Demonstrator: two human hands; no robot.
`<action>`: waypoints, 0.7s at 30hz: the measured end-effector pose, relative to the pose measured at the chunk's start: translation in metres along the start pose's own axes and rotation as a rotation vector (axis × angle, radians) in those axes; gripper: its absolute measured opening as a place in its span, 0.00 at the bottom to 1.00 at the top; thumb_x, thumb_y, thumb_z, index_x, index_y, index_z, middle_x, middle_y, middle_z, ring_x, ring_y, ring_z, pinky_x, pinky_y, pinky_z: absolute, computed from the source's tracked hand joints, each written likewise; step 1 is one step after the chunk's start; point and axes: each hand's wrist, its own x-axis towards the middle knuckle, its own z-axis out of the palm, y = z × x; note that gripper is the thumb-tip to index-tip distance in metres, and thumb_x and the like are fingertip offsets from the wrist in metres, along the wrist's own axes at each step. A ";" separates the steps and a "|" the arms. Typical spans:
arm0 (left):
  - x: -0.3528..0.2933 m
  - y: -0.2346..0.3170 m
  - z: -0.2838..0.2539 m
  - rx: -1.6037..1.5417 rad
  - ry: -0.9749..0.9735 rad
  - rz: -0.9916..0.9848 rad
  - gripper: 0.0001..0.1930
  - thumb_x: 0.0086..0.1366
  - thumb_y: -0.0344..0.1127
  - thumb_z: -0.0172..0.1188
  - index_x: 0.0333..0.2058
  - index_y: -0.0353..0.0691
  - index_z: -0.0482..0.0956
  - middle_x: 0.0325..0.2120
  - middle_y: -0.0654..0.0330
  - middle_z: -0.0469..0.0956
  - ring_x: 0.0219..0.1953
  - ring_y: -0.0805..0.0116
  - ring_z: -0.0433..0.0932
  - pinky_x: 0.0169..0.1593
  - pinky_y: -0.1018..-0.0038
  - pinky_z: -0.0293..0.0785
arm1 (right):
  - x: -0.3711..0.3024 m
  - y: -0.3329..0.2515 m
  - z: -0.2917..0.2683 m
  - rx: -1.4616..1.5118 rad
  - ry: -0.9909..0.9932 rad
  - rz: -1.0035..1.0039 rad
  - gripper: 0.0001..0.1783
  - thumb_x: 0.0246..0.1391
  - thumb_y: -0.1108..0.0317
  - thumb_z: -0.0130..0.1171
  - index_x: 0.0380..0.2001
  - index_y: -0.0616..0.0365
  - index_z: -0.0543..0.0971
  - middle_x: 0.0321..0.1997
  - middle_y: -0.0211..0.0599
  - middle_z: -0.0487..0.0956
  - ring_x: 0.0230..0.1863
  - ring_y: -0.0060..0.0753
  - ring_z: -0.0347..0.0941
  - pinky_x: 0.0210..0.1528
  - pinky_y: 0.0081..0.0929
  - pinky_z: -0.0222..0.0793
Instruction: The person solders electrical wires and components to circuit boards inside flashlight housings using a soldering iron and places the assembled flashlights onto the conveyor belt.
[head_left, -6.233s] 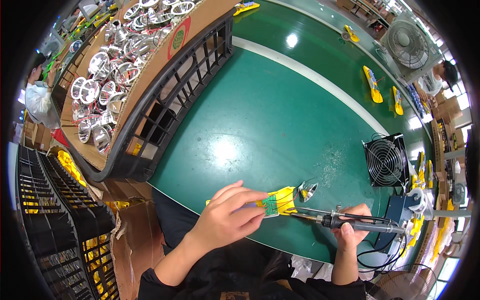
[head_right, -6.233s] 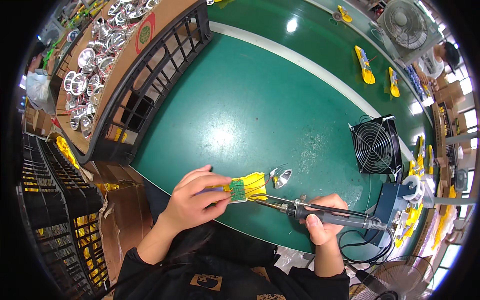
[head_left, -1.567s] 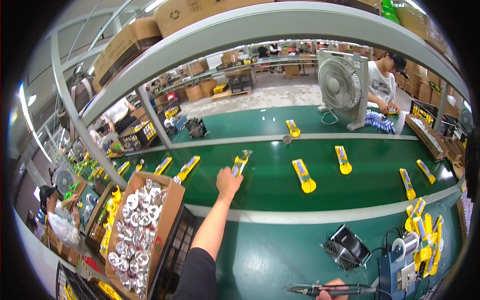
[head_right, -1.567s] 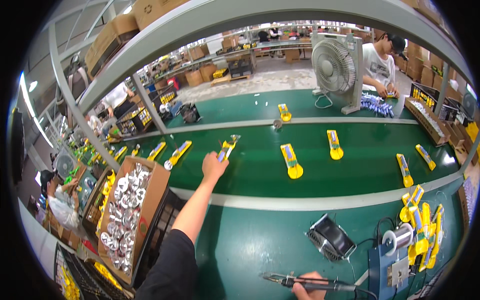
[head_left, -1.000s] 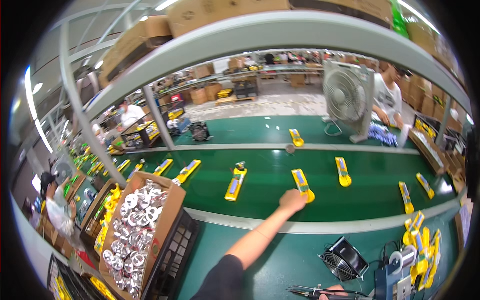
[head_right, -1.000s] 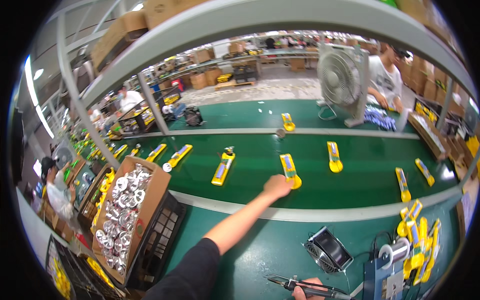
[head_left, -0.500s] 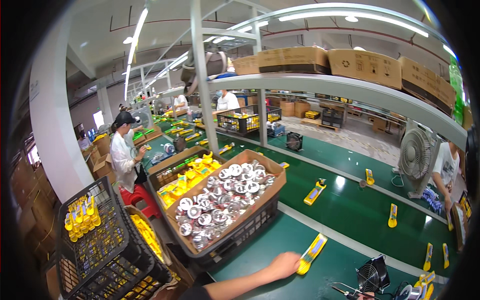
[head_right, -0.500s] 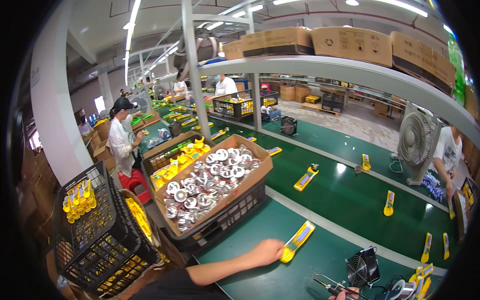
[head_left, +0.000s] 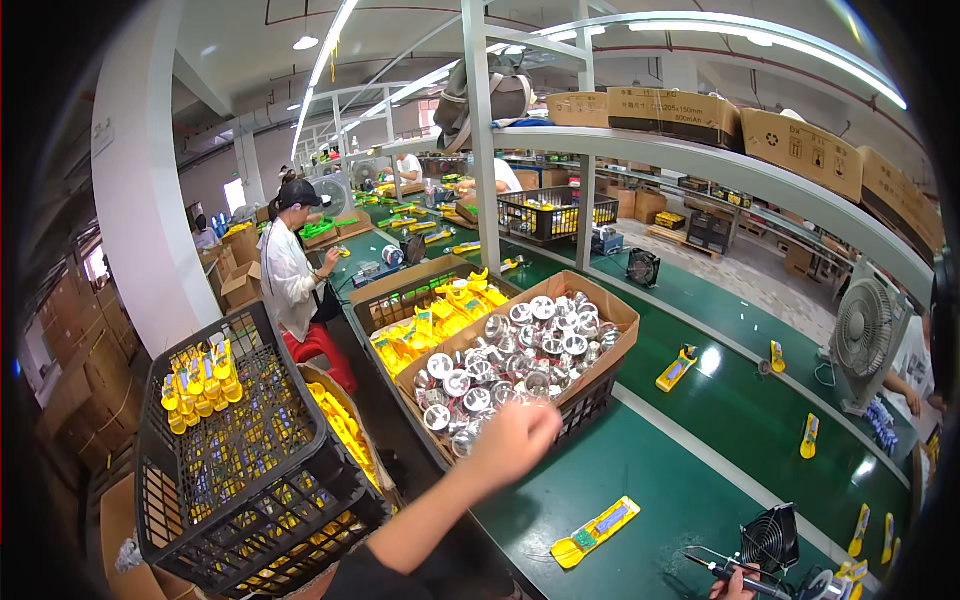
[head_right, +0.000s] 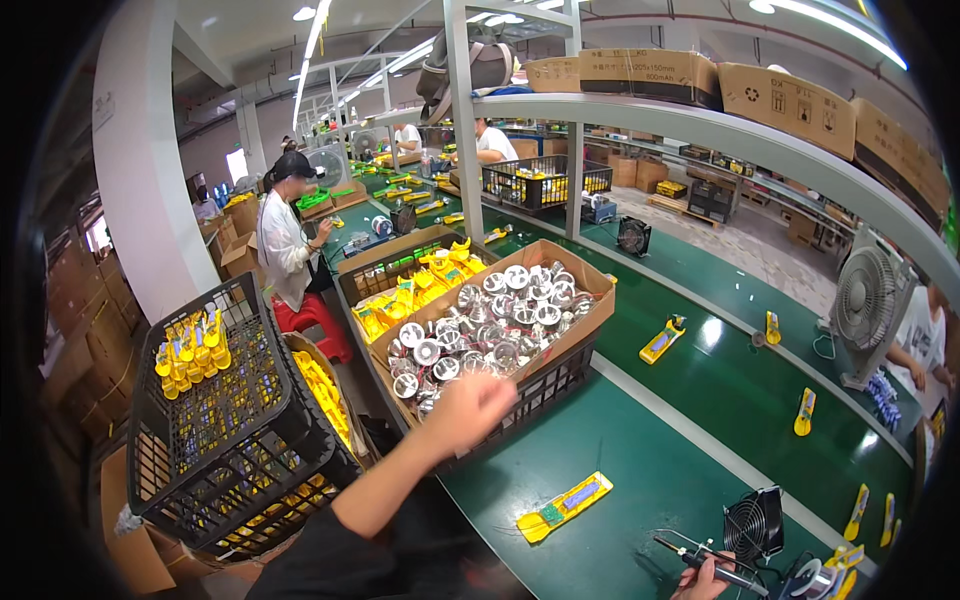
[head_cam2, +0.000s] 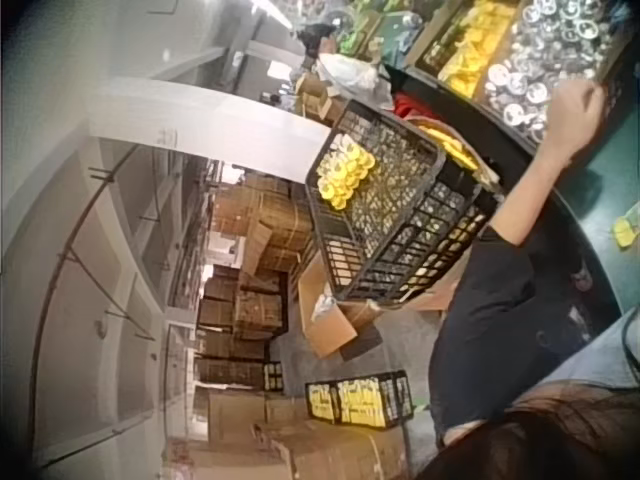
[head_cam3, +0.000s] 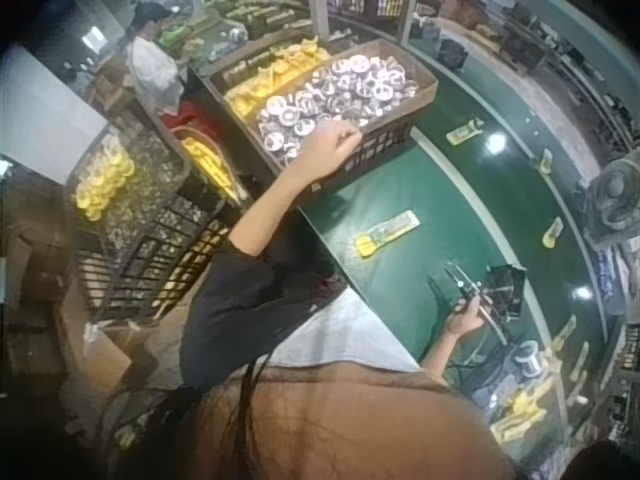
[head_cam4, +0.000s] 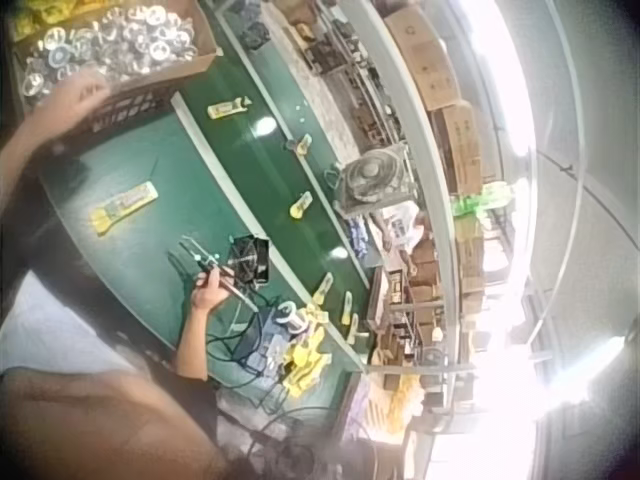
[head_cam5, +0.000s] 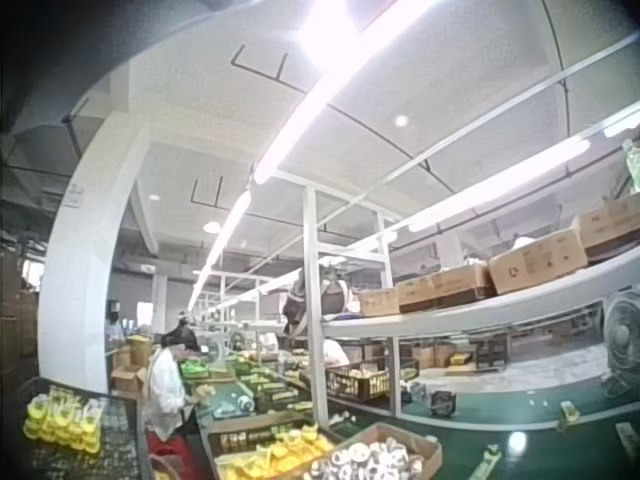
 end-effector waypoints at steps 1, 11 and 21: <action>0.027 -0.044 -0.005 0.241 0.295 0.275 0.12 0.52 0.40 0.54 0.30 0.37 0.74 0.30 0.51 0.73 0.37 0.59 0.71 0.41 0.67 0.65 | -0.003 0.000 0.004 0.007 -0.034 0.023 0.05 0.49 0.75 0.47 0.31 0.63 0.67 0.22 0.35 0.71 0.11 0.16 0.61 0.11 0.11 0.55; 0.107 -0.116 -0.031 0.774 0.045 -0.397 0.51 0.29 0.55 0.70 0.53 0.46 0.55 0.49 0.43 0.55 0.49 0.45 0.63 0.47 0.56 0.64 | -0.004 0.004 0.005 -0.061 -0.113 -0.011 0.08 0.47 0.72 0.52 0.32 0.62 0.67 0.20 0.31 0.69 0.13 0.16 0.62 0.13 0.11 0.55; 0.095 -0.128 -0.030 0.606 0.221 0.050 0.24 0.40 0.38 0.66 0.39 0.48 0.68 0.32 0.52 0.69 0.36 0.52 0.72 0.38 0.64 0.70 | -0.002 0.011 0.013 -0.162 -0.136 0.038 0.06 0.48 0.70 0.51 0.28 0.60 0.67 0.15 0.28 0.67 0.12 0.16 0.60 0.13 0.11 0.53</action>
